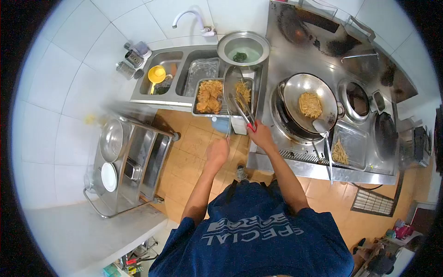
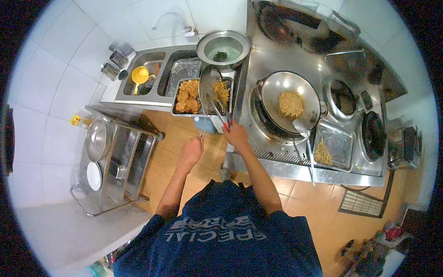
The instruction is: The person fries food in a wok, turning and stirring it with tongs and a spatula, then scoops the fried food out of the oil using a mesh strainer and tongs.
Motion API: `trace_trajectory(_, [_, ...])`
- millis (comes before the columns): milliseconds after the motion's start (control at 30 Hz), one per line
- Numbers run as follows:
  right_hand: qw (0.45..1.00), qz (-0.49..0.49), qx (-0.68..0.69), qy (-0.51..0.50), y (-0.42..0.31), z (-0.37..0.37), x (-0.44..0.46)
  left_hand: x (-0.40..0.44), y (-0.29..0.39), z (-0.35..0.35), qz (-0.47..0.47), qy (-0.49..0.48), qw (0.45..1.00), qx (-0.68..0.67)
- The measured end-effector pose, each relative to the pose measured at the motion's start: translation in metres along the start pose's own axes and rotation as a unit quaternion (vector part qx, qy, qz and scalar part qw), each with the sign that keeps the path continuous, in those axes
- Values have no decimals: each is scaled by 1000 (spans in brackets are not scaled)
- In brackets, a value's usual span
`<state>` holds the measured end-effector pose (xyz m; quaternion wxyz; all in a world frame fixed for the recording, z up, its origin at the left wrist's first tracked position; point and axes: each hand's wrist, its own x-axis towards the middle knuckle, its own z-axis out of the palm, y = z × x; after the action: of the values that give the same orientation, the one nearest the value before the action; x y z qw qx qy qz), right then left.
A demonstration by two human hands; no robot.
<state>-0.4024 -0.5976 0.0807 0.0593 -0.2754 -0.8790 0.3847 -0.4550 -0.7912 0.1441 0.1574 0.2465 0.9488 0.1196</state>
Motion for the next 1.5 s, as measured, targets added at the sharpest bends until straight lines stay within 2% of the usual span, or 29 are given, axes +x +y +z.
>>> trace_trajectory(133, [998, 39, 38, 34, -8, -3, -5, 6, 2, -6, -9, 6, 1000, 6])
trace_trajectory(233, [997, 39, 64, 5, -8, 8, -14, 7, -1, -2, 1, 0, 1000, -1])
trace_trajectory(300, [996, 33, 43, 74, 0, 19, -9, 9, -2, -3, 11, 6, 1000, -12])
trace_trajectory(333, [995, 33, 44, 77, 0, 12, -8, 7, -1, -7, 22, 19, 1000, -2])
trace_trajectory(400, [993, 87, 81, 29, 1, -4, -9, 3, 0, -12, 32, 31, 999, 8])
trace_trajectory(500, [993, 68, 61, 80, 0, -12, -10, 2, 2, -6, 37, 24, 999, 14])
trace_trajectory(600, [990, 102, 88, 50, 2, -19, -12, 3, -9, 16, 38, 2, 999, 9])
trace_trajectory(1033, [988, 95, 94, 82, 30, -13, -22, 6, -17, 51, 4, -7, 1000, -21])
trace_trajectory(1100, [985, 73, 102, 116, 31, -10, -26, 6, -17, 51, 0, -9, 1000, -18])
trace_trajectory(1200, [984, 93, 123, 86, 29, -11, -28, 5, -21, 49, 5, 8, 1000, -24])
trace_trajectory(1500, [983, 91, 114, 109, 27, -15, -32, 4, -29, 54, 4, -2, 1000, 3])
